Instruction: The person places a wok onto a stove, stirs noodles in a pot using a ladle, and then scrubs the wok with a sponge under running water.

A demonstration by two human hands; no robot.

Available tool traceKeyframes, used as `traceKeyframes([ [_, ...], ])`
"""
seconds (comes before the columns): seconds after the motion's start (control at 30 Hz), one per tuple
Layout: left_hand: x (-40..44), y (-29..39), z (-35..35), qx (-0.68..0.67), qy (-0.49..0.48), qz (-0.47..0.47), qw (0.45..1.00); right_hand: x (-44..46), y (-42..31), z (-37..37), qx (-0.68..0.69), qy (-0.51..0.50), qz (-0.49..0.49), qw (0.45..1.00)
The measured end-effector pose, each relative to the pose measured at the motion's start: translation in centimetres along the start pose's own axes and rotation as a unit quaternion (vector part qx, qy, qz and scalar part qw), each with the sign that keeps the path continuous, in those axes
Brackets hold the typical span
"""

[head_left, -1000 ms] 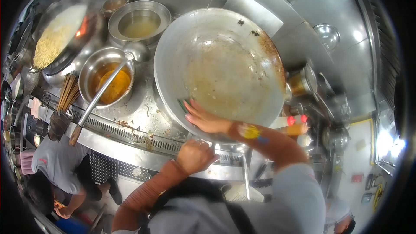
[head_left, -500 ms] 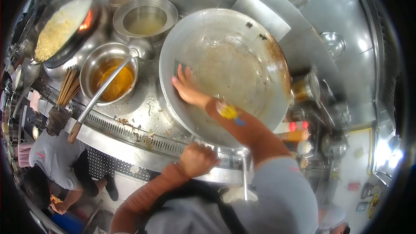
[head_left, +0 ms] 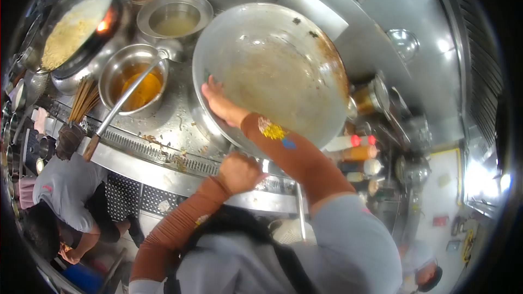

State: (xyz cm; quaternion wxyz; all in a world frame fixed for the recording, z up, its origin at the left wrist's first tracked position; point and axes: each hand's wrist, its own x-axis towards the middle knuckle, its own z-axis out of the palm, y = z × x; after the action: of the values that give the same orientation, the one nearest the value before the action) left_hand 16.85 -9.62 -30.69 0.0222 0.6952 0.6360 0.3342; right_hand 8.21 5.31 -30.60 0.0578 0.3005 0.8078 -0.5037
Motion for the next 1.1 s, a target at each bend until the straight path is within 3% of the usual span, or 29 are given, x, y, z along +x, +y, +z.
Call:
traceKeyframes([
  [0.07, -0.2, 0.0, 0.0, 0.011, 0.004, 0.009, 1.0, -4.6, 1.8, -0.6, -0.013, -0.065, -0.015, 0.998],
  [0.13, -0.1, 0.3, -0.1, 0.02, 0.001, 0.005, 1.0, -8.2, 6.1, -2.3, -0.081, -0.056, -0.046, 0.994],
  [0.2, -0.2, 0.2, -0.1, -0.001, 0.028, 0.006, 1.0, -13.4, 6.4, -6.9, -0.15, -0.1, 0.062, 0.982],
  [0.27, -0.4, 0.5, 0.0, -0.014, 0.045, 0.006, 0.999, -14.8, 13.4, -12.8, -0.413, -0.123, -0.043, 0.901],
  [0.33, -0.4, 0.5, -0.1, -0.01, 0.056, 0.003, 0.998, -15.7, 15.6, -15.4, -0.439, -0.075, -0.065, 0.893],
  [0.37, -0.3, 0.4, -0.2, -0.006, 0.062, 0.001, 0.998, -15.7, 15.9, -15.9, -0.452, -0.051, -0.078, 0.887],
  [0.43, -0.4, 0.0, 0.6, 0.0, 0.045, -0.003, 0.999, -13.4, 15.6, -10.9, -0.363, 0.03, -0.207, 0.908],
  [0.5, -0.4, 0.3, 0.9, -0.004, 0.029, 0.0, 1.0, -8.6, 10.1, -6.7, -0.328, -0.018, -0.083, 0.941],
  [0.6, -0.3, 0.6, -0.1, -0.008, 0.026, -0.003, 1.0, -9.8, 7.7, -6.7, -0.213, -0.035, -0.021, 0.976],
  [0.67, -0.4, 0.4, -0.4, -0.013, 0.026, -0.003, 1.0, -12.5, 11.1, -11.6, -0.355, -0.097, -0.079, 0.927],
  [0.73, -0.2, 0.3, -0.3, -0.012, 0.065, 0.006, 0.998, -15.2, 12.6, -16.3, -0.35, -0.089, -0.075, 0.93],
  [0.83, -0.6, 0.4, 0.2, -0.013, 0.061, 0.0, 0.998, -10.7, 14.2, -11.8, -0.503, -0.061, -0.101, 0.856],
  [0.9, -0.3, 0.5, 0.1, -0.011, 0.047, -0.001, 0.999, -7.8, 10.2, -7.0, -0.384, 0.003, -0.117, 0.916],
  [1.0, -0.5, 0.5, -0.3, -0.016, 0.024, -0.015, 0.999, -11.2, 9.2, -8.5, -0.284, -0.062, -0.052, 0.955],
  [1.1, -0.5, 0.4, 0.3, -0.015, 0.054, -0.008, 0.998, -15.5, 13.9, -15.6, -0.414, -0.035, -0.048, 0.908],
])
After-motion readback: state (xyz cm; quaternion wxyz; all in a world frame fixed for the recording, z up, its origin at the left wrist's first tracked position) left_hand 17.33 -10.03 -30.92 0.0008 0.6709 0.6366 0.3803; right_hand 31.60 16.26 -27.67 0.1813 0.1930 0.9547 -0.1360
